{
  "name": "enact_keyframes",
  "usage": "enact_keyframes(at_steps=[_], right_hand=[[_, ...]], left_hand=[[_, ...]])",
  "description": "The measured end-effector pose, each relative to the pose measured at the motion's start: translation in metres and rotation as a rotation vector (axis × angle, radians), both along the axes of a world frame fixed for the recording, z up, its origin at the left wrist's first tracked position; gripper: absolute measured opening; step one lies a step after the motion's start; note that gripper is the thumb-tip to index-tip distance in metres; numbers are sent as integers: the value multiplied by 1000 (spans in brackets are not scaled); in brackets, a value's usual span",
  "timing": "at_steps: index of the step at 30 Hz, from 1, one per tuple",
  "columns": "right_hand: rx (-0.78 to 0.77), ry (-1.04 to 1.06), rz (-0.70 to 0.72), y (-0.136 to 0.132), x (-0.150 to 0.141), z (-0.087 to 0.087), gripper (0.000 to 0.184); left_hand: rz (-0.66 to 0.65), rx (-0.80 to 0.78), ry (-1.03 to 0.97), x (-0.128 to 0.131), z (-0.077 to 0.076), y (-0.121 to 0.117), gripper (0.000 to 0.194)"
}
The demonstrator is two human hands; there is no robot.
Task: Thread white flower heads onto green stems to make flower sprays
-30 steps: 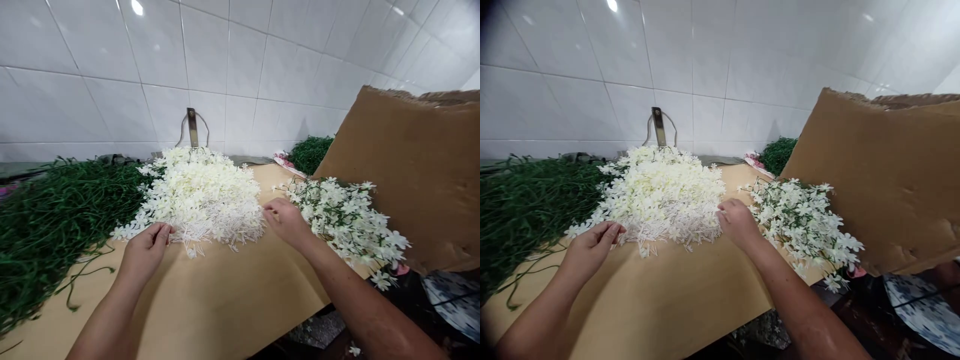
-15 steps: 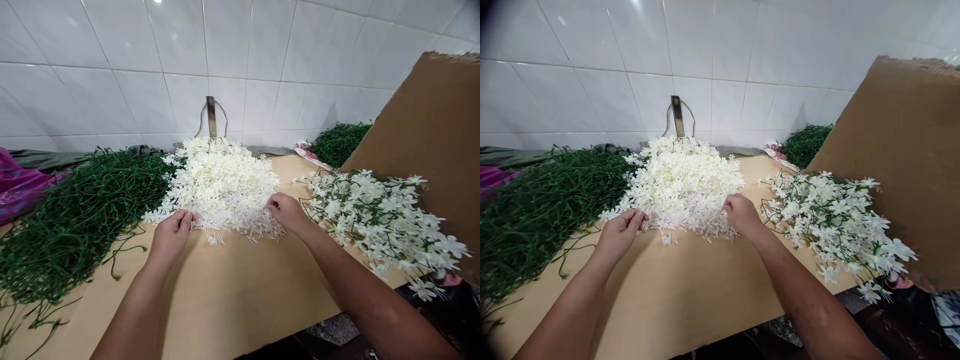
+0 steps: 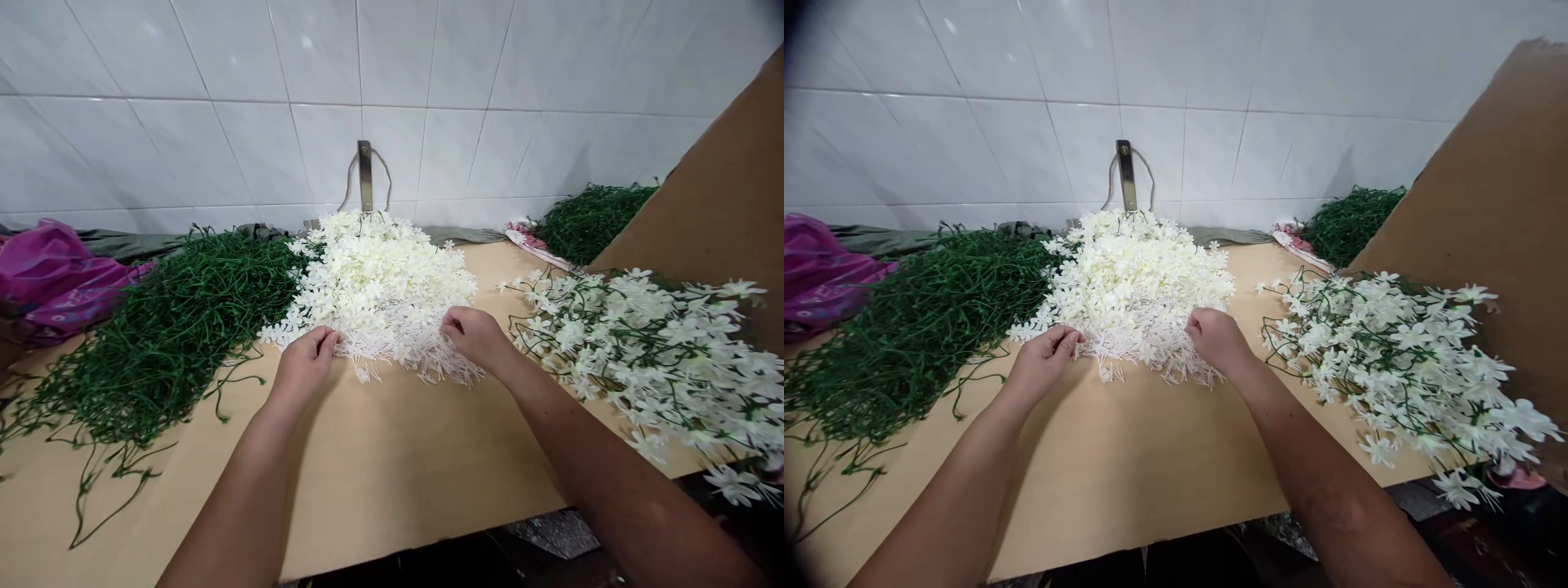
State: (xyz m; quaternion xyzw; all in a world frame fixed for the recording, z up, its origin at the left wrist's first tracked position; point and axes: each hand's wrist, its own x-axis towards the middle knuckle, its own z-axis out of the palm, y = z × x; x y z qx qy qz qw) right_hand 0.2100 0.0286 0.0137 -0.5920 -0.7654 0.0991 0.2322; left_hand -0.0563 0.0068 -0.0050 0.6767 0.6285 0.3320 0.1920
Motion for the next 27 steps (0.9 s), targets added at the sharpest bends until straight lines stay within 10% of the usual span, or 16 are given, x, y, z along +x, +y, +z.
enact_keyframes(at_steps=[14, 21, 27], right_hand=[[-258, 976, 240, 9, -72, -6, 6], [-112, 764, 260, 4, -69, -11, 9], [-226, 307, 612, -17, -64, -13, 18]], left_hand=[[-189, -170, -670, 43, 4, -10, 30], [-93, -74, -509, 35, -8, -1, 21], [-20, -35, -315, 15, -4, 4, 24]])
